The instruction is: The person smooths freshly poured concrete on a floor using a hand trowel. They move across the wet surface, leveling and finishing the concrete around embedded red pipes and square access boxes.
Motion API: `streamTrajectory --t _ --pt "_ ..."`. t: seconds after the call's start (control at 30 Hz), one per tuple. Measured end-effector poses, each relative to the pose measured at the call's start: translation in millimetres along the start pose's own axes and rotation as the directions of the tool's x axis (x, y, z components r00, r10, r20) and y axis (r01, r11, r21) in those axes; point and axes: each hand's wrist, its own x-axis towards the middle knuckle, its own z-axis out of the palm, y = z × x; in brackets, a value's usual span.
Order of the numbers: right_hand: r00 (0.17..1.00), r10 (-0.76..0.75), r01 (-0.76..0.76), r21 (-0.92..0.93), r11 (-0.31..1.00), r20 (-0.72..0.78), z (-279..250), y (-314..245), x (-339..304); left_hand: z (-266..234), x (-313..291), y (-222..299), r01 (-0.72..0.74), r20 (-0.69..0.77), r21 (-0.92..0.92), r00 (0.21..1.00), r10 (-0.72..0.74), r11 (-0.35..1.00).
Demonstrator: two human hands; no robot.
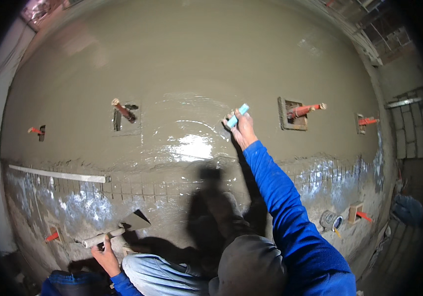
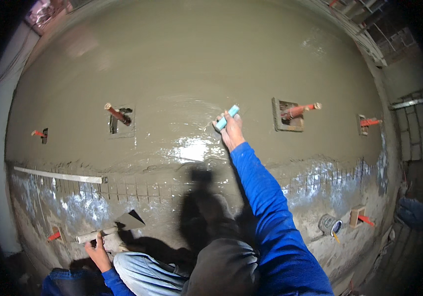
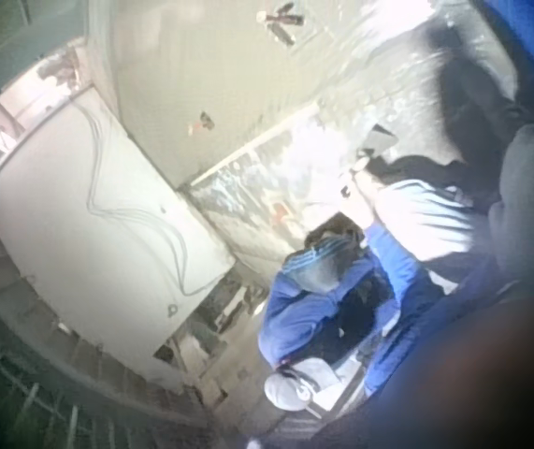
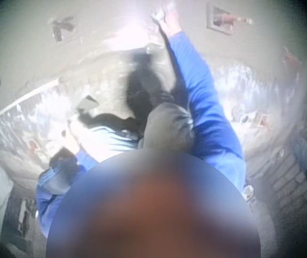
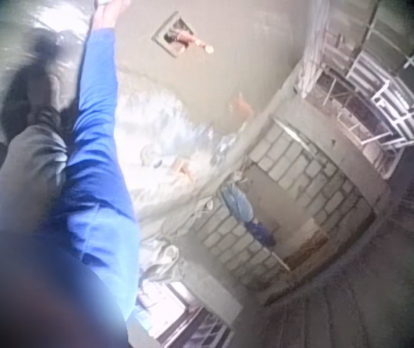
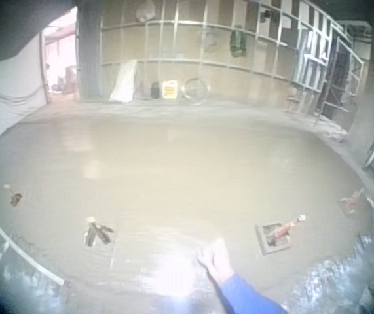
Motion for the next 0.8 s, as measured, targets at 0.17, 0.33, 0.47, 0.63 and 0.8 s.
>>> streamTrajectory --t 0.17,0.33,0.47,0.63,0.8 --pt "0.993 -0.034 0.038 0.038 0.999 -0.112 -68 -10 -67 0 4 6 -0.037 0.106 -0.103 0.993 0.048 0.994" --pt "0.977 -0.072 0.076 0.013 0.997 -0.199 -156 -37 -143 1 6 9 -0.038 0.128 -0.108 0.99 0.052 0.993" --pt "0.828 -0.127 0.143 -0.012 0.99 -0.547 -204 -70 -207 -2 4 0 -0.094 0.067 -0.013 0.993 0.094 0.996" --pt "0.863 -0.084 -0.026 -0.21 0.977 -0.498 -207 -86 -258 -2 6 -2 -0.024 0.116 -0.058 0.993 0.031 0.998" --pt "0.762 -0.564 0.171 -0.741 0.649 -0.318 -214 -98 -276 4 8 8 0.034 0.128 -0.135 0.992 -0.017 0.99"
